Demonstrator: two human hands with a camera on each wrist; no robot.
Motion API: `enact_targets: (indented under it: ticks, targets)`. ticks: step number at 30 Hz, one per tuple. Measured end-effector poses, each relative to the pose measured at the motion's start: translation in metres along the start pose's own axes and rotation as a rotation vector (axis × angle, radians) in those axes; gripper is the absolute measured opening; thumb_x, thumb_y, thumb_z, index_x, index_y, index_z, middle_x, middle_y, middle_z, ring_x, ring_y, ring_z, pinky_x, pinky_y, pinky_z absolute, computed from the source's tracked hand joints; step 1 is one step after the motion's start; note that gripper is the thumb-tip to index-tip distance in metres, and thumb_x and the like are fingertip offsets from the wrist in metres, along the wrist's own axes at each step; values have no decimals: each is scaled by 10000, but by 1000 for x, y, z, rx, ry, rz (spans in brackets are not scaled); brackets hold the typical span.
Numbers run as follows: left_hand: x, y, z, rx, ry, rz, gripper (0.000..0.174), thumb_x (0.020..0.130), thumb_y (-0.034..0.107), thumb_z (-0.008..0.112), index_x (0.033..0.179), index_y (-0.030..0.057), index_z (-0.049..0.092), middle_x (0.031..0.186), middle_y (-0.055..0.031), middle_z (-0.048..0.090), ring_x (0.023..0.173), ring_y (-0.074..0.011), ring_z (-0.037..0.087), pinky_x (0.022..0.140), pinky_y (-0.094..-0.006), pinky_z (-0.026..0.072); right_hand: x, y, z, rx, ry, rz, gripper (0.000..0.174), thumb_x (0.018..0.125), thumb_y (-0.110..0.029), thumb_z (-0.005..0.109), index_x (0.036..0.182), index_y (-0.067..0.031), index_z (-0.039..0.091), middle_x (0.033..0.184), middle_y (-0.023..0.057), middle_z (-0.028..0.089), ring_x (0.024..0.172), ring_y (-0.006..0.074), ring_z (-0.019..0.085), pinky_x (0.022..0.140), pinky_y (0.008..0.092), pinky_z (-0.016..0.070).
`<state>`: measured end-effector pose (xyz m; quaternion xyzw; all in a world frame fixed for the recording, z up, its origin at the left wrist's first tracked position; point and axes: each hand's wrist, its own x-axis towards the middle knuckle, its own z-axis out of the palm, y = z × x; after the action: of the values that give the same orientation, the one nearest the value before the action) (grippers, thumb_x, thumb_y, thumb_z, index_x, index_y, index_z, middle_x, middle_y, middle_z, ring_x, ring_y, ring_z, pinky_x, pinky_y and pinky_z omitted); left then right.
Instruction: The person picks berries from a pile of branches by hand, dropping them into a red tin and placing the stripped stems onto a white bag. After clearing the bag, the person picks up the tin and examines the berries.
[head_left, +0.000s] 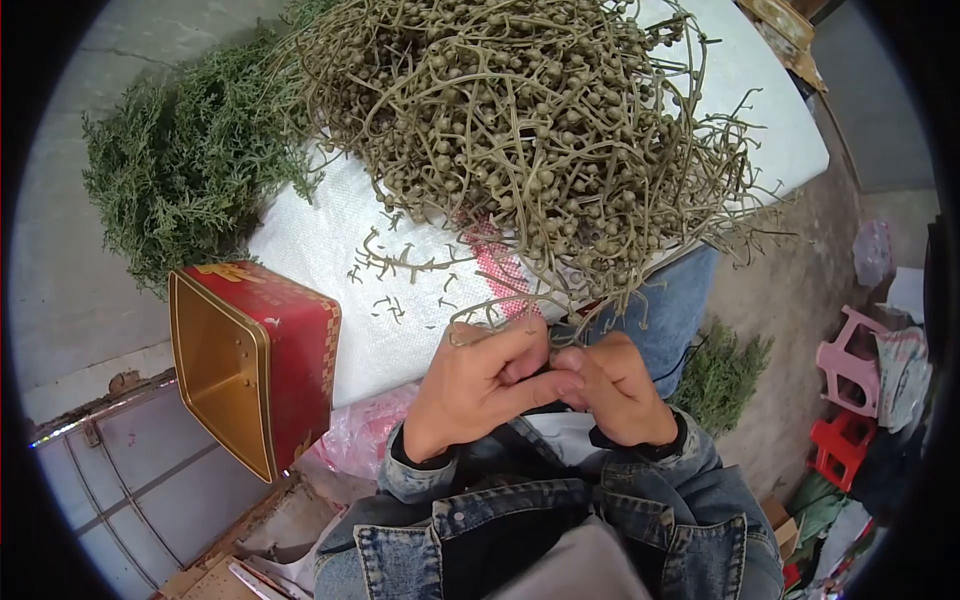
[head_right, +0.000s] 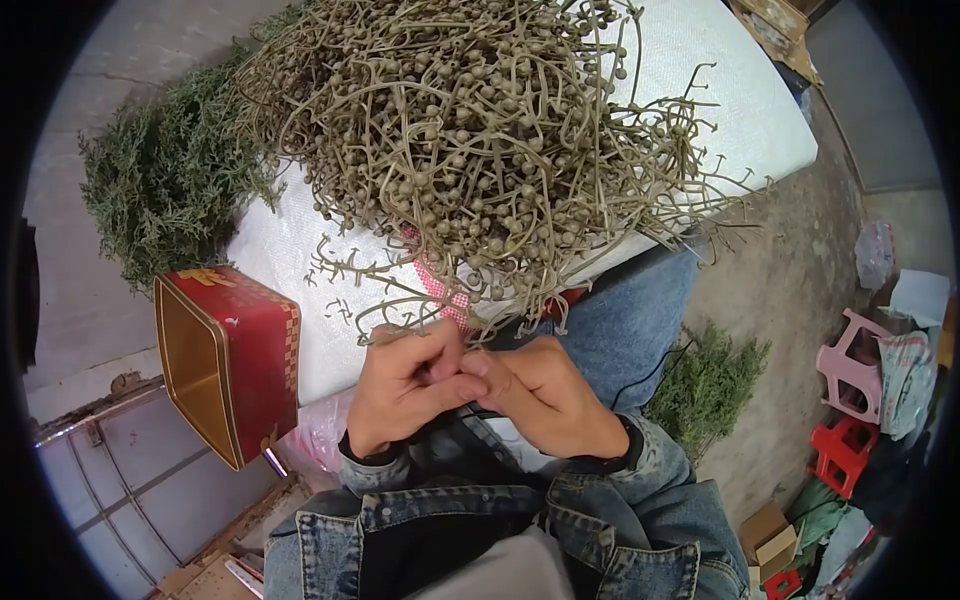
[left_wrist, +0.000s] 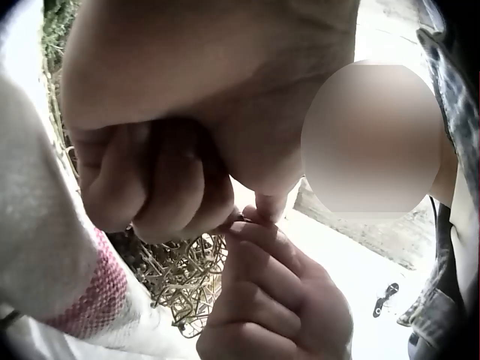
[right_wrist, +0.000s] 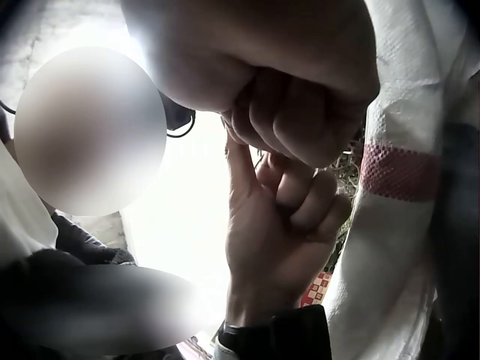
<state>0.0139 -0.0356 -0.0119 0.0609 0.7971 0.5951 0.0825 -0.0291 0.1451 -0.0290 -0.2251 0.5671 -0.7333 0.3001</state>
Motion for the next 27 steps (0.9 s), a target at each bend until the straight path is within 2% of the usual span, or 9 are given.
enact_targets:
  ticks: [3,7,12,15,20,23,27]
  targets:
    - [2,2,6,-20,100,-148,355,777,201,801,725,54,482,581,29,371,554,-45,309,486,-218,240,0,-3,-2,-33,2,-10,459,1021,-224,417,615,-13,431,486,25,455,398,134,410,410,290,289]
    - [1,-10,17,-228,118,-108,385,750,251,821,709,57,491,521,11,317,462,-93,301,443,-258,264,-2,-4,-5,-29,-9,-8,471,1027,-227,400,605,-19,424,476,26,441,394,128,393,408,292,278]
    - [4,-4,17,-132,151,-65,386,749,269,823,708,59,501,509,25,304,455,-90,296,441,-260,252,-4,2,-9,163,-94,85,475,1028,-225,397,596,-28,424,469,12,423,392,119,358,409,295,262]
    - [0,-2,10,14,30,-21,324,772,222,794,771,32,532,523,26,325,473,-79,302,444,-252,240,-5,1,-9,200,-109,99,479,1028,-226,400,591,-32,424,468,2,416,395,113,345,411,296,258]
    - [2,-6,8,-30,-14,12,297,789,188,770,752,27,524,520,-1,329,455,-108,317,435,-270,261,-9,4,-14,149,-126,119,489,1029,-230,412,580,-36,421,470,-6,415,407,102,342,417,294,259]
    - [4,-10,4,-75,-51,190,263,807,144,739,714,35,519,513,-8,349,428,-136,338,423,-285,277,-9,5,-17,145,-143,133,490,1028,-226,419,577,-35,426,471,-6,419,411,99,348,419,292,264]
    - [8,4,1,-78,-108,40,284,819,121,725,668,39,498,511,-19,367,417,-169,361,420,-298,283,-7,2,-14,130,-111,141,483,1026,-213,428,579,-31,441,474,-7,425,414,98,354,423,289,273]
